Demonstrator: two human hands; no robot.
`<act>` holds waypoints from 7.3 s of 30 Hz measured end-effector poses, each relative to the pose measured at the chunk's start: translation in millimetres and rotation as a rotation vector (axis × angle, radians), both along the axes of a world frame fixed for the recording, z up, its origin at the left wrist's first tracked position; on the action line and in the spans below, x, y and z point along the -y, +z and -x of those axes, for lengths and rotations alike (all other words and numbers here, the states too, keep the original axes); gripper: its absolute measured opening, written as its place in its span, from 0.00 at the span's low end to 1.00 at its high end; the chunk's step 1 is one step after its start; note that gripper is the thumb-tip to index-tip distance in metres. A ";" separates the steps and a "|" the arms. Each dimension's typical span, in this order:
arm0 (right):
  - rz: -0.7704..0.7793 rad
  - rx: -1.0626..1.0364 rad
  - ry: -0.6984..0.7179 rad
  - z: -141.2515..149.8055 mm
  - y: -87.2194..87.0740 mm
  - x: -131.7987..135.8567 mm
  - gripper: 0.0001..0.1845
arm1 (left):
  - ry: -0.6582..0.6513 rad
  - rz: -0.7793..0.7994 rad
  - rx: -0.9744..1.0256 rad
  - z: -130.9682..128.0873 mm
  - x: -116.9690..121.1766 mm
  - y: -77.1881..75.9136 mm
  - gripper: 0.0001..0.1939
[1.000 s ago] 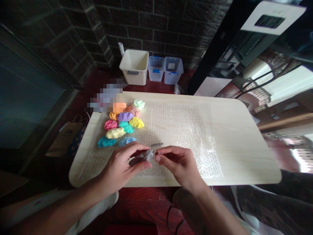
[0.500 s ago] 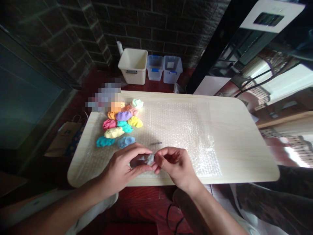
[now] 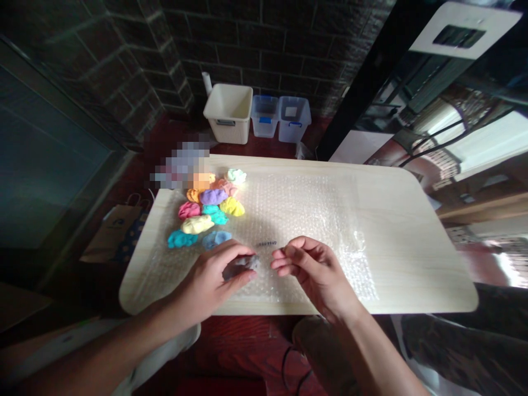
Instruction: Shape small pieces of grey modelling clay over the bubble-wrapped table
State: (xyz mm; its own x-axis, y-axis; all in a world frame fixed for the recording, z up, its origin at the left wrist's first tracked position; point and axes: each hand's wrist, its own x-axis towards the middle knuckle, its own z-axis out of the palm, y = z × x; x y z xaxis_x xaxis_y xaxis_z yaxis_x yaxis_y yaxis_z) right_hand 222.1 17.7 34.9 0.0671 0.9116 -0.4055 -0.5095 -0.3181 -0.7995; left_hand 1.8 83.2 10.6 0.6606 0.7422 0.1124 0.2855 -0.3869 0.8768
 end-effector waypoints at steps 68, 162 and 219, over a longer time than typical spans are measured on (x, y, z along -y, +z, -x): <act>-0.071 0.054 -0.050 -4.7 -13.8 9.4 0.14 | 0.005 -0.415 0.057 -11.4 -8.9 13.8 0.06; -0.351 0.729 -0.030 15.5 -8.6 16.9 0.05 | 0.024 0.923 0.498 -21.6 -0.8 16.3 0.10; -0.365 0.631 0.214 10.9 -5.3 18.0 0.05 | 0.006 0.901 0.307 -25.1 15.5 15.2 0.15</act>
